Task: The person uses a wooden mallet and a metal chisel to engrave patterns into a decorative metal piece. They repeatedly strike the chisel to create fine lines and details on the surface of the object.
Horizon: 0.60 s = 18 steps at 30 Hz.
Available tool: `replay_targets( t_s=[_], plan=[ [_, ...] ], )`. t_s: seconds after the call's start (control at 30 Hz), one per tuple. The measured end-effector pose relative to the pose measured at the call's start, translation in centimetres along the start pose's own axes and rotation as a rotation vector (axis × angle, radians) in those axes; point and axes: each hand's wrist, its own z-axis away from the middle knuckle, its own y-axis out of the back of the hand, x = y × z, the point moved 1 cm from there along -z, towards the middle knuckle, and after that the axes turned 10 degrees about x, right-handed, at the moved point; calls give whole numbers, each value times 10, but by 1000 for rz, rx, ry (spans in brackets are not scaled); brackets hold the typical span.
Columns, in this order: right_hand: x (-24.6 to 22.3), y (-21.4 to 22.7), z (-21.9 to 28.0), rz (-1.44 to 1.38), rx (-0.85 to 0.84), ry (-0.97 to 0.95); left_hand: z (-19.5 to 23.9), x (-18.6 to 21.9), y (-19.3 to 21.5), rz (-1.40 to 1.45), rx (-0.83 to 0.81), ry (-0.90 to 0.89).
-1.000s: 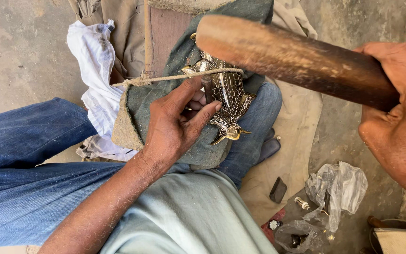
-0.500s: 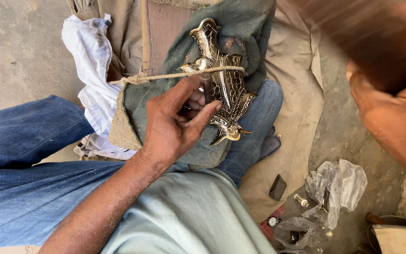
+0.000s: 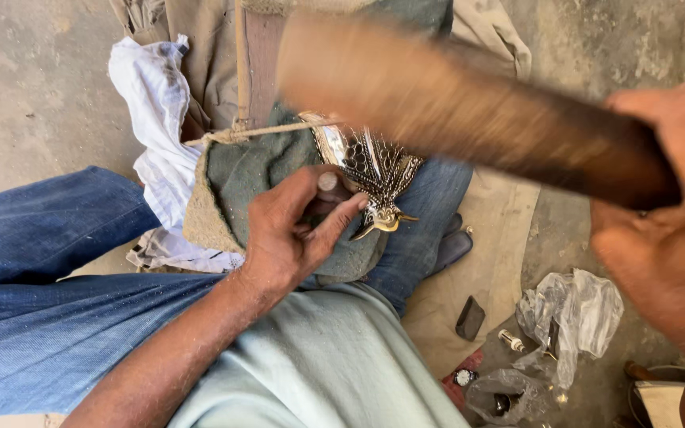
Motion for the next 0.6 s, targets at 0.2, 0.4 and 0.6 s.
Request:
replay_targets(
  t_s=[0.2,0.4,0.6],
  plan=[
    [-50,19,3,282,-27,241,18,-38,-7,36,63,-169],
    [-77,28,-12,246,-8,277,36,-55,-17,324,76,-120],
    [-88,34,-10,401,-46,300,38,-70,-15,-196,-77,-140]
  ],
)
